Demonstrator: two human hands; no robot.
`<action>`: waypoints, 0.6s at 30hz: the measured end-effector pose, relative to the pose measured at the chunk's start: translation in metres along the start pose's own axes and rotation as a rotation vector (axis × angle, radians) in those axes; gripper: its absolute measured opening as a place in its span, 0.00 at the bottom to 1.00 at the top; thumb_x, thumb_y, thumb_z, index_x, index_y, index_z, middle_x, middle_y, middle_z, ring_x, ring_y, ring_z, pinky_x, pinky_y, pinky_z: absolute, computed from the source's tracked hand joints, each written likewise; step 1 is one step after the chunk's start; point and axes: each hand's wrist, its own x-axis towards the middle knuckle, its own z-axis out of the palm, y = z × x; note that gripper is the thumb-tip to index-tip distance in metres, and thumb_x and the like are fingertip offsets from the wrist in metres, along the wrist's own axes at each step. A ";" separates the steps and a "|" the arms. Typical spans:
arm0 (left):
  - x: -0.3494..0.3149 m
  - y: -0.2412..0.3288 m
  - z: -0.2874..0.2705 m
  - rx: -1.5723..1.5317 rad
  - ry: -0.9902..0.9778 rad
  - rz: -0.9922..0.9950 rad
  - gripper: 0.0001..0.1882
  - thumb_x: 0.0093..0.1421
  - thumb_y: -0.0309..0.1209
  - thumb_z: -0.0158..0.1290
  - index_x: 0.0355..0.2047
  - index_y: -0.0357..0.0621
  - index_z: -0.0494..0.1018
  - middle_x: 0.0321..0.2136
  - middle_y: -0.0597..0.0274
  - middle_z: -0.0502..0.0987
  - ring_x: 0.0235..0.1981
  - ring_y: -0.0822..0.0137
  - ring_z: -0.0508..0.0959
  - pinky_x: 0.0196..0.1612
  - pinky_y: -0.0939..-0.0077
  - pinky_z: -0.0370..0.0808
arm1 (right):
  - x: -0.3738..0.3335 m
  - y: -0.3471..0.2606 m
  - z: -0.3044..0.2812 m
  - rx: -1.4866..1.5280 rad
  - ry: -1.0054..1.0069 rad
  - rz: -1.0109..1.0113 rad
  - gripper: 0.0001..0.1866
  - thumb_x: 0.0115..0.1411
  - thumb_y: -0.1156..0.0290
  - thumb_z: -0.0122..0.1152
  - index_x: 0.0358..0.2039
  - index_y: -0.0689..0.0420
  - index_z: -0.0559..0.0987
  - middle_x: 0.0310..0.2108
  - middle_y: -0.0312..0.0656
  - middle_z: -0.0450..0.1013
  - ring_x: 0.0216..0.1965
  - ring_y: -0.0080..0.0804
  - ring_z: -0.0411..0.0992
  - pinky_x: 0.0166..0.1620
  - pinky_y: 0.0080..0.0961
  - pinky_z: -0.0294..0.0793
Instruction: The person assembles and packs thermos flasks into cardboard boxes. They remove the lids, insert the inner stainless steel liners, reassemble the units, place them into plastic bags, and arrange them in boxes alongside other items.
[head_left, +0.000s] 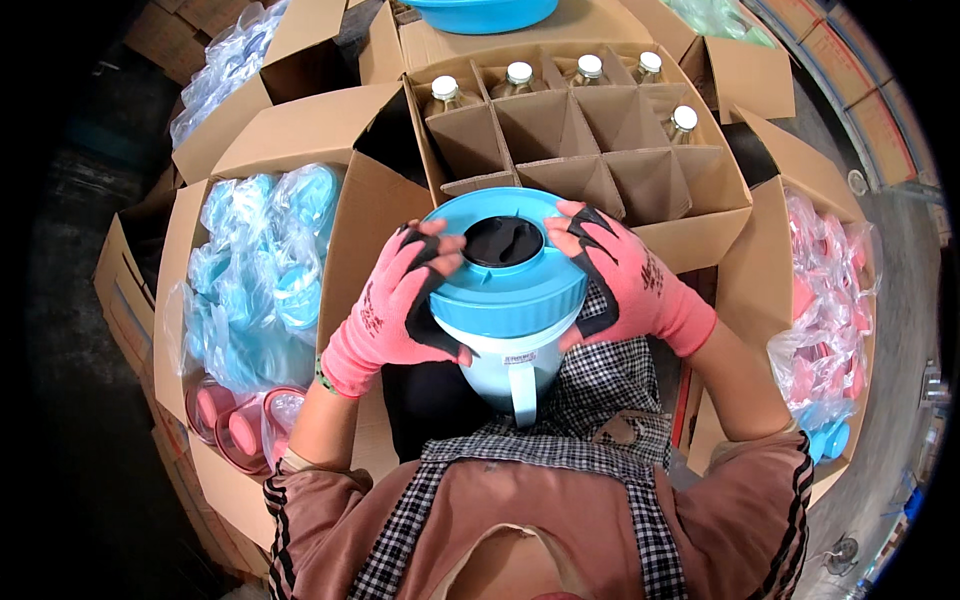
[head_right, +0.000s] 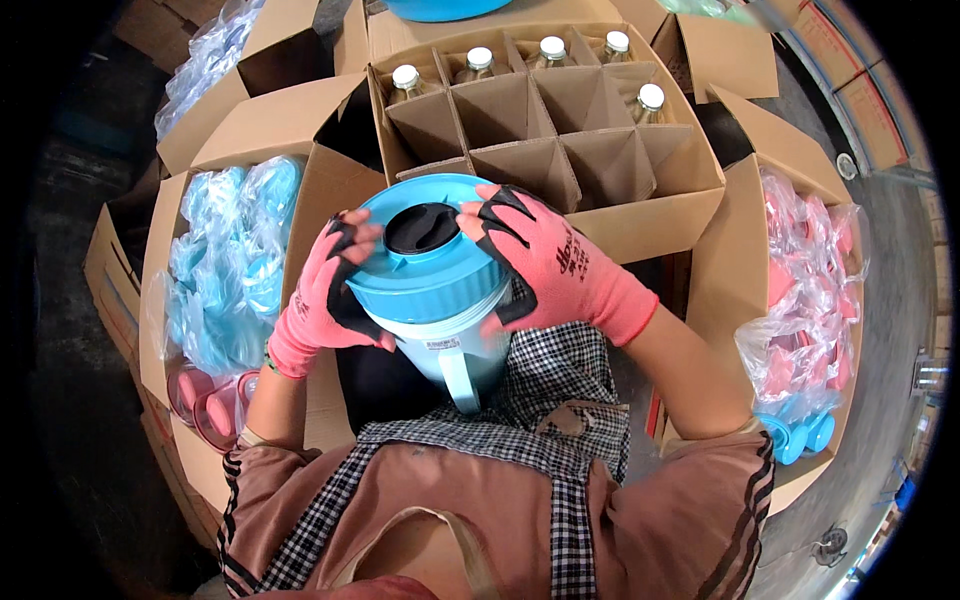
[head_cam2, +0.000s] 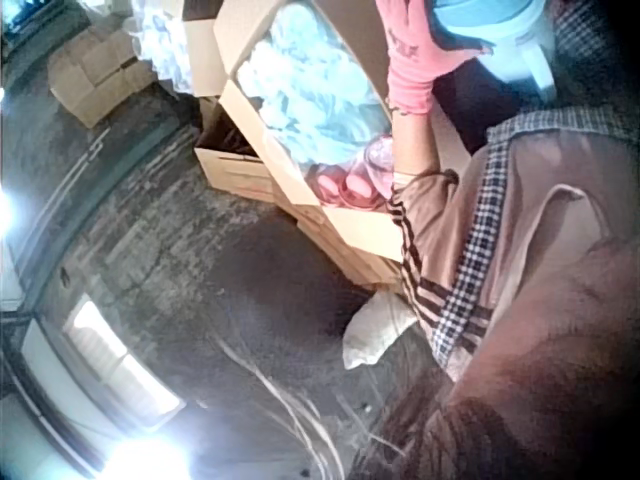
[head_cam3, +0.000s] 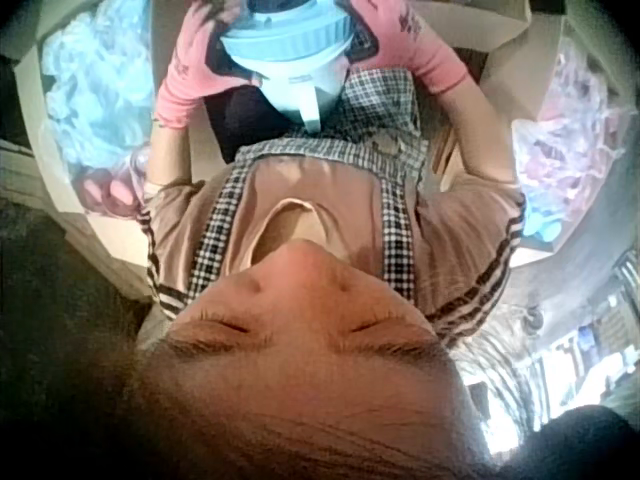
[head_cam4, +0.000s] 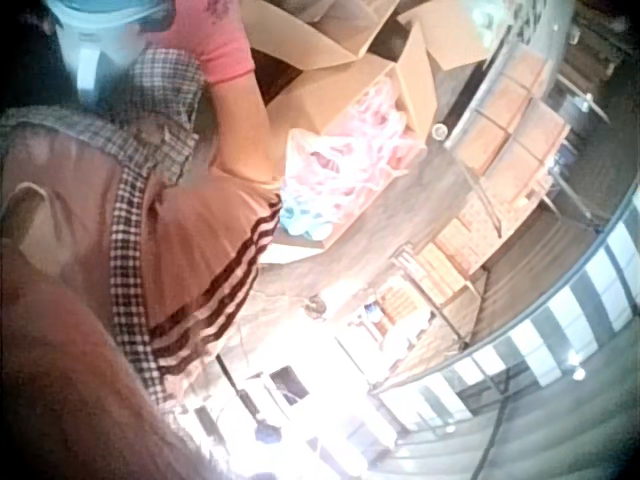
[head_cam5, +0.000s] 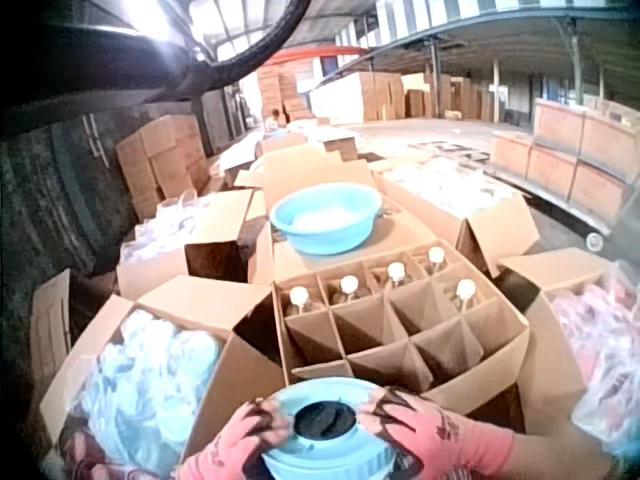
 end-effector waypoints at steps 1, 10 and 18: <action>-0.002 0.000 -0.003 0.045 -0.053 0.016 0.39 0.34 0.48 0.64 0.42 0.36 0.65 0.46 0.50 0.68 0.50 0.49 0.64 0.55 0.55 0.56 | -0.002 0.000 0.000 -0.055 -0.024 -0.025 0.36 0.35 0.49 0.66 0.40 0.63 0.69 0.41 0.47 0.66 0.46 0.47 0.63 0.50 0.38 0.63; -0.001 0.018 -0.002 0.156 -0.059 0.030 0.33 0.35 0.42 0.64 0.39 0.40 0.66 0.42 0.55 0.69 0.45 0.52 0.66 0.53 0.55 0.58 | -0.001 -0.010 -0.005 -0.110 -0.067 -0.029 0.30 0.35 0.54 0.67 0.35 0.60 0.69 0.38 0.44 0.66 0.43 0.42 0.65 0.49 0.37 0.63; -0.010 0.021 0.006 0.269 -0.040 0.084 0.32 0.34 0.42 0.64 0.37 0.39 0.67 0.42 0.51 0.68 0.42 0.51 0.67 0.47 0.55 0.64 | -0.004 -0.010 0.000 -0.123 -0.161 -0.053 0.26 0.39 0.57 0.64 0.35 0.60 0.70 0.40 0.44 0.66 0.46 0.41 0.64 0.52 0.39 0.62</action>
